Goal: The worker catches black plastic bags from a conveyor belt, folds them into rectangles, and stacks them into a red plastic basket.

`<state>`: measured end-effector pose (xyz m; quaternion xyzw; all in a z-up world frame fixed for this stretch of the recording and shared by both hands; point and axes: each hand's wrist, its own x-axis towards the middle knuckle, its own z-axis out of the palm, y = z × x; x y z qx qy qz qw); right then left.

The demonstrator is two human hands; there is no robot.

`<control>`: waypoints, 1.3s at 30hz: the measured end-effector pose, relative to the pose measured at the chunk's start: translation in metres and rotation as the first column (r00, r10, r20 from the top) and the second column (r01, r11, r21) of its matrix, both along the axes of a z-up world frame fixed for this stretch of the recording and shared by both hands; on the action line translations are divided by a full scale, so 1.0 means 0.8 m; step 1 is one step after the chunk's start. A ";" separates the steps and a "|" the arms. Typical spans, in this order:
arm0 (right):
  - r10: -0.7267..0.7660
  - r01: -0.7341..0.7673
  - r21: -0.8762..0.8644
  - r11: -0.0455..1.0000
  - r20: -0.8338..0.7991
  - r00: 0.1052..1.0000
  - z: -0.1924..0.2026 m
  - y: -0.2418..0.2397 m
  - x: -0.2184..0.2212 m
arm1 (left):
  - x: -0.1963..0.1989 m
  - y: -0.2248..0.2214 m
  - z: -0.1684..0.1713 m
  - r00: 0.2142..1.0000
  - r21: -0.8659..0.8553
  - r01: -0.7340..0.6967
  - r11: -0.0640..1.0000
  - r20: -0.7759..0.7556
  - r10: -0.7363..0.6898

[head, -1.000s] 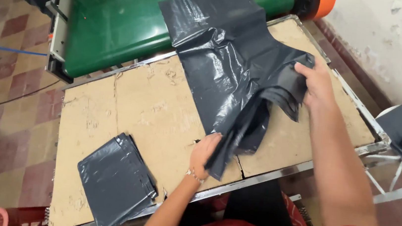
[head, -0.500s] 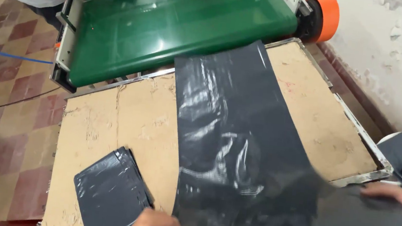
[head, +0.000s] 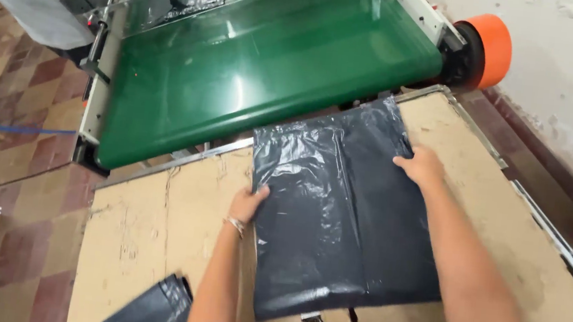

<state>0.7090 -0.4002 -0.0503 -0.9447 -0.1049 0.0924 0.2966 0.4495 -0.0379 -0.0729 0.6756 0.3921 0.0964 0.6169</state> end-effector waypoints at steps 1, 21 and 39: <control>-0.036 0.035 -0.126 0.991 -0.007 0.999 0.007 0.008 -0.009 | 0.003 0.044 -0.086 0.979 0.332 0.149 0.931 -0.181 -0.092; -0.134 0.145 0.037 0.989 -0.215 0.967 0.036 0.076 0.072 | 0.024 -0.227 0.048 0.801 0.833 0.514 0.203 -0.382 -0.461; 0.393 -0.540 0.387 0.747 0.398 0.829 0.072 -0.158 -0.211 | -0.015 0.038 -0.115 0.961 -0.775 0.168 0.609 0.266 0.072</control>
